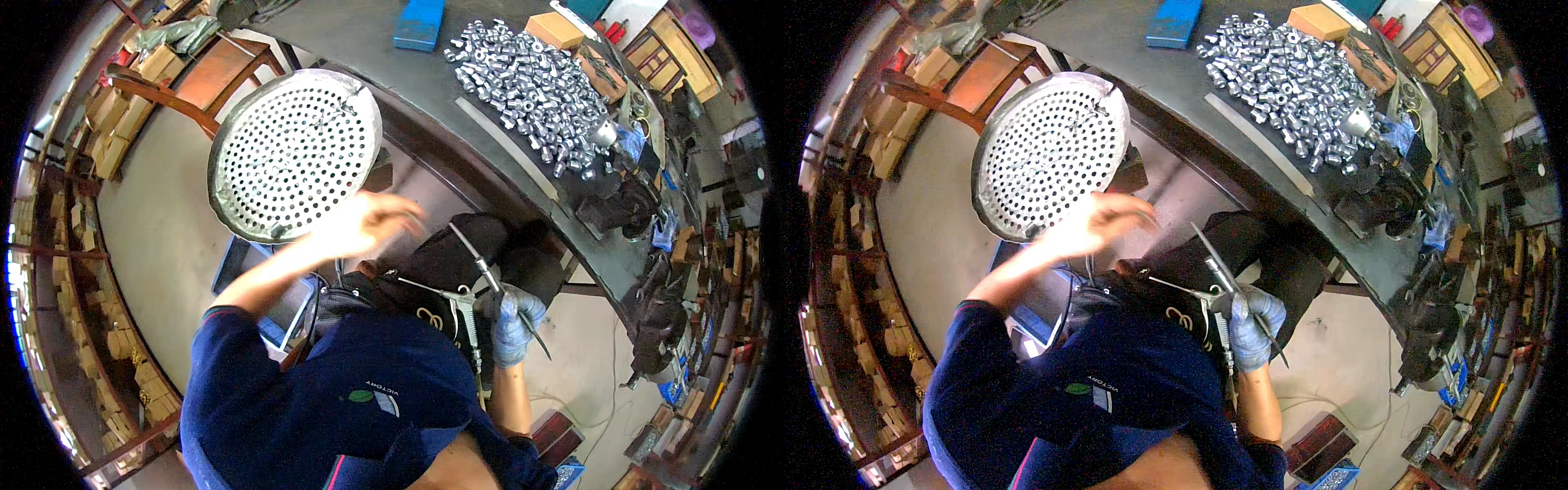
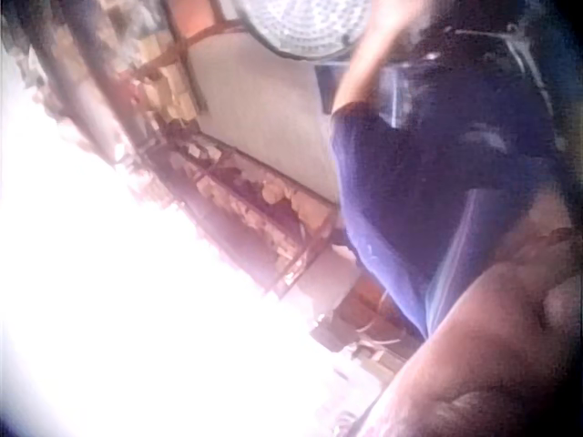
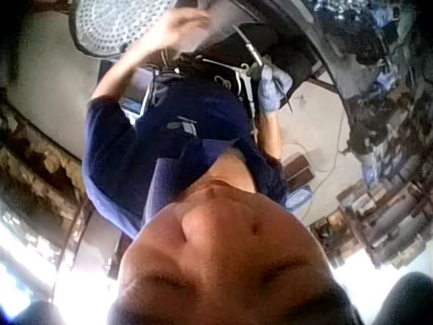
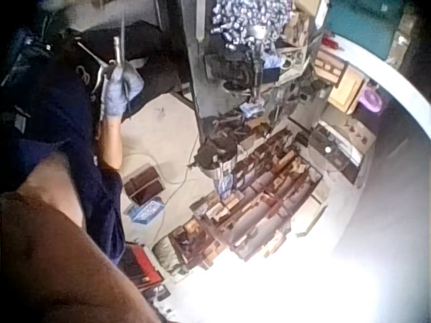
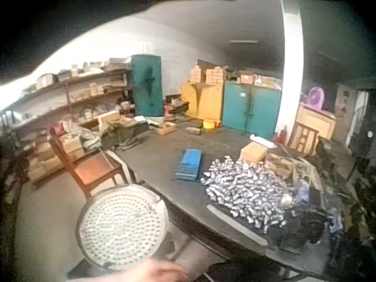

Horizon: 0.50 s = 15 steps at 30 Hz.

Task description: The person uses a compressed air nozzle to blow debris off metal components before placing them in a sorting tray or a larger collection on the workbench.

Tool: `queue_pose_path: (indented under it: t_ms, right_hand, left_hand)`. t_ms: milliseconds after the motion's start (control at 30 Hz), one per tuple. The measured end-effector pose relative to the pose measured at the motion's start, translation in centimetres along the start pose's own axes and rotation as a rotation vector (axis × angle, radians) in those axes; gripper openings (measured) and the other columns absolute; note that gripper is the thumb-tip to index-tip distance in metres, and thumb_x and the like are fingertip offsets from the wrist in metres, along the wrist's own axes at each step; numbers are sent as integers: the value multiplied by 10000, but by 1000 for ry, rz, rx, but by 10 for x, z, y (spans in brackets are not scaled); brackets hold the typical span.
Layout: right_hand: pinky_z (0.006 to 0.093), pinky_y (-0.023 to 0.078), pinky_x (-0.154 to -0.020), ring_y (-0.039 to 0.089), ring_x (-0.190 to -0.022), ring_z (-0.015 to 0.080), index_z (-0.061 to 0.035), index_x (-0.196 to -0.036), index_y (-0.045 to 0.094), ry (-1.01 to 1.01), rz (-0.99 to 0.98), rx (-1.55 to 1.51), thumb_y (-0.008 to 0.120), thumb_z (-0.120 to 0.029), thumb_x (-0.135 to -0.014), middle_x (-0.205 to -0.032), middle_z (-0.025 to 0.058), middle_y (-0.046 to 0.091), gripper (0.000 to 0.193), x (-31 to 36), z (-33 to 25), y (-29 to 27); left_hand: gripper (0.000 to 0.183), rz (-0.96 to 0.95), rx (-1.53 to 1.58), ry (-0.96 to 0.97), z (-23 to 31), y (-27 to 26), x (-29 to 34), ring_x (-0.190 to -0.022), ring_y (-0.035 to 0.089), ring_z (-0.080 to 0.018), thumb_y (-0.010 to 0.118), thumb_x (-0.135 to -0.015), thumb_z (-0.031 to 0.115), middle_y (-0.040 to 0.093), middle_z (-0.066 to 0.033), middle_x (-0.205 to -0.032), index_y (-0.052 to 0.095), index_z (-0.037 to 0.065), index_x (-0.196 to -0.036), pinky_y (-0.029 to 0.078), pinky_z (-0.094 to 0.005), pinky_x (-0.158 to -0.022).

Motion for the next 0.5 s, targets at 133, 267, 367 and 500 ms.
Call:
queue_pose_path:
  t_ms: [133, 267, 367, 500]
  right_hand:
    - [282, 452, -538, 569, -541, 164, -6, -588, 578, 87, 4, 133, 572, -305, -870, -584, 94, 594, 411, 0, -5, -4]
    - [287, 452, -532, 567, -528, 160, -10, -577, 567, 79, -8, 28, 564, -290, -874, -572, 89, 589, 408, 3, 3, 0]
    - [290, 457, -539, 574, -535, 162, -17, -583, 576, 80, -28, 94, 566, -291, -869, -574, 88, 596, 396, 2, 2, 0]
    - [287, 453, -549, 579, -553, 156, -24, -616, 612, 39, -16, 74, 594, -303, -846, -589, 83, 609, 361, 3, -1, -2]
  left_hand:
    - [289, 136, -1114, -367, -29, -88, 67, -786, 620, -317, 615, -731, 164, 637, -154, -882, 622, 61, -1001, 487, -421, -715]
    - [310, 16, -1137, -664, -47, -101, 114, -819, 626, -315, 664, -709, 242, 646, -153, -822, 627, 91, -977, 491, -422, -725]
    - [322, 56, -1036, -505, -70, -84, 121, -812, 623, -324, 672, -681, 170, 646, -151, -813, 621, 94, -989, 488, -427, -734]
    - [287, 136, -988, -429, -85, -85, 122, -767, 620, -340, 662, -644, 93, 633, -163, -753, 608, 62, -924, 490, -425, -687]
Point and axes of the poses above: each hand's wrist, its own x-axis away from the middle knuckle, its own y-axis out of the palm, z = x × y, the point moved 1 cm from there along -x, towards the middle knuckle
